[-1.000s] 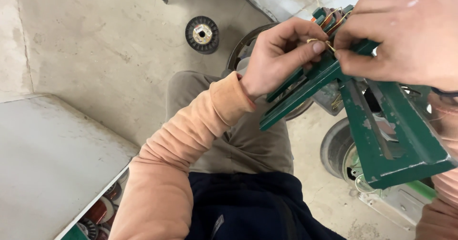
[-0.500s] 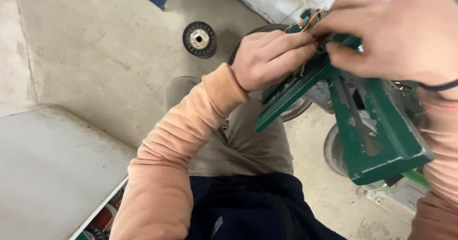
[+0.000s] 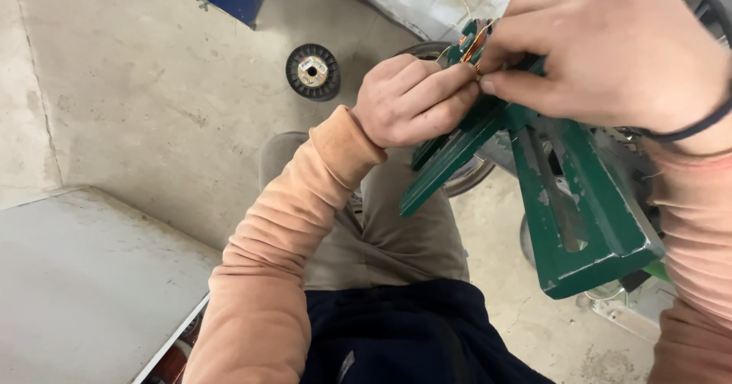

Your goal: Winding copper wire into a coil and trimming the ends with pliers.

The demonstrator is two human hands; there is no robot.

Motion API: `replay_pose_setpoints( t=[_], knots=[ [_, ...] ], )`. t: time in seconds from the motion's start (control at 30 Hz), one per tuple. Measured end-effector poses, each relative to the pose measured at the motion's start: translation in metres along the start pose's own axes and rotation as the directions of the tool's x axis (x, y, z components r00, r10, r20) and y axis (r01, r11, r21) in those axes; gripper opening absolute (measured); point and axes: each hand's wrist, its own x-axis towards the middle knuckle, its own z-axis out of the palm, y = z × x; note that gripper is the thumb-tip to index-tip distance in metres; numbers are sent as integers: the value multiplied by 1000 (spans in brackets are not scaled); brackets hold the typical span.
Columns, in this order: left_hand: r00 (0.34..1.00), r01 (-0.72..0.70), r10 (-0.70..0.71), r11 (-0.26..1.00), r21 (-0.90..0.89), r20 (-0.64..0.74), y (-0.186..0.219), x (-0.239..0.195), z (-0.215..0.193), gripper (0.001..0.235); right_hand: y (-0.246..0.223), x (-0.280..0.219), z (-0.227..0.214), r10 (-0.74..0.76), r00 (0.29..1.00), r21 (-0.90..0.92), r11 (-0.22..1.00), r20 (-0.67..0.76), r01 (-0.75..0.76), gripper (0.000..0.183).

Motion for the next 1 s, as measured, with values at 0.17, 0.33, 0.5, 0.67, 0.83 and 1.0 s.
replay_pose_setpoints(
  t=[0.17,0.33,0.5,0.67,0.83,1.0],
  knots=[
    [995,89,-83,987,-132,51,10,-1,-7,24,-3,-1,-6,17,1000,36,999,-2,-17,14],
    [986,100,-76,981,-166,148,16,-9,-12,20,3,-10,8,98,993,-103,989,-60,-103,11],
    [957,207,-138,941,-268,256,16,-8,-18,13,3,-16,16,156,977,-282,940,-142,-191,8],
    [915,398,-292,762,-511,278,8,-2,-11,11,-4,-14,3,142,979,-247,953,-148,-176,7],
    [623,638,-577,-15,-770,528,21,-1,8,9,12,-14,-1,48,999,35,998,-22,-47,11],
    [520,695,-706,23,-719,480,27,13,0,34,13,-15,3,99,990,69,992,103,-106,13]
  ],
)
